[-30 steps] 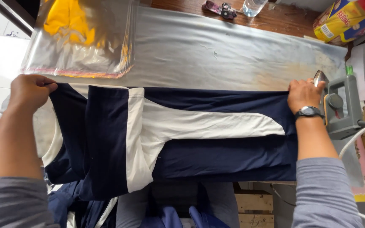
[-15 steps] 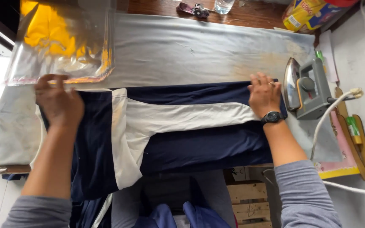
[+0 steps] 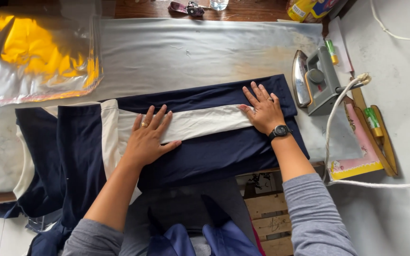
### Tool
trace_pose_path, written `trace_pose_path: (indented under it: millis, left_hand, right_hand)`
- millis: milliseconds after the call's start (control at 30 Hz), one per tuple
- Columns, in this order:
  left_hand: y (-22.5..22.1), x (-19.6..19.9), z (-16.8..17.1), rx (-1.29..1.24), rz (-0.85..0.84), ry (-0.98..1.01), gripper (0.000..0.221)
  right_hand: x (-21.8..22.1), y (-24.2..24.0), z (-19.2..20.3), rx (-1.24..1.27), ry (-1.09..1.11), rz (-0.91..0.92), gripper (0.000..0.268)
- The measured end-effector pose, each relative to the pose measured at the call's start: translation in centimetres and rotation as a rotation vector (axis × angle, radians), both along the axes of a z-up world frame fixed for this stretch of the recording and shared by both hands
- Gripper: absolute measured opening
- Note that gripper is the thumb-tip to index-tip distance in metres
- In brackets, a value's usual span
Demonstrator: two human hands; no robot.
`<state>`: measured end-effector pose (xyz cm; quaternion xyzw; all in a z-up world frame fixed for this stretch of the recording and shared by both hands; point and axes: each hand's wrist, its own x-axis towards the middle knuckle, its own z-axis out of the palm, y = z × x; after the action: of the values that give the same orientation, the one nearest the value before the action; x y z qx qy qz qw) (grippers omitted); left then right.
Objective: A person irons a navy and white garment on a pressing table and then folds it into a rectangular shape.
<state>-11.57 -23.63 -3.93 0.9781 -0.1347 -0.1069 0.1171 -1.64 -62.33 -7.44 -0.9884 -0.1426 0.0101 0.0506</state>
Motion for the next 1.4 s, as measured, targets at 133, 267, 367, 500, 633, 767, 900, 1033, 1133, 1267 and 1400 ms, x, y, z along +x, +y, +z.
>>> trace_pose_path:
  millis: [133, 267, 367, 500, 633, 767, 900, 1033, 1133, 1267, 1400]
  left_hand:
    - [0.2, -0.3, -0.9, 0.029, -0.005, -0.051, 0.096]
    - [0.9, -0.7, -3.6, -0.086, 0.004, -0.317, 0.079]
    - [1.6, -0.9, -6.9, -0.248, -0.087, -0.694, 0.045]
    - [1.6, -1.3, -6.2, -0.303, -0.196, -0.818, 0.011]
    - [1.9, -1.0, -6.6, -0.307, -0.232, -0.838, 0.004]
    - [2.0, -1.0, -6.8, -0.301, -0.23, -0.793, 0.011]
    - [1.7, -1.1, -6.6, -0.313, -0.216, -0.76, 0.01]
    - [1.7, -1.2, -6.2, -0.3, -0.198, -0.664, 0.016]
    - [1.6, -1.5, -5.2, -0.278, -0.205, -0.613, 0.017]
    - [1.7, -1.3, -5.2, -0.284, -0.223, -0.584, 0.015]
    - [1.7, -1.4, -5.0, -0.305, -0.238, -0.575, 0.013]
  right_hand:
    - [0.1, -0.3, -0.7, 0.019, 0.01, -0.001, 0.066]
    - [0.1, -1.8, -3.7, -0.088, -0.605, 0.069, 0.057]
    - [-0.8, -5.8, -7.2, 0.04, -0.644, -0.227, 0.032]
    - [-2.5, -8.3, -7.4, 0.253, -0.603, -0.61, 0.021]
    - [-3.0, -7.3, -6.7, 0.307, -0.632, -0.791, 0.025]
    - [-3.1, -6.2, -5.6, 0.257, -0.595, -0.835, 0.032]
    - [-3.9, -5.2, -4.2, 0.307, -0.65, -0.722, 0.017]
    - [-3.6, -6.2, -5.2, 0.326, -0.706, -0.733, 0.011]
    - [-4.0, -4.9, -3.7, 0.259, -0.644, -0.712, 0.016]
    - [-3.6, -2.3, -1.5, 0.081, -0.687, -0.445, 0.04]
    - [-3.4, 4.3, -0.2, 0.181, -0.6, -0.002, 0.038]
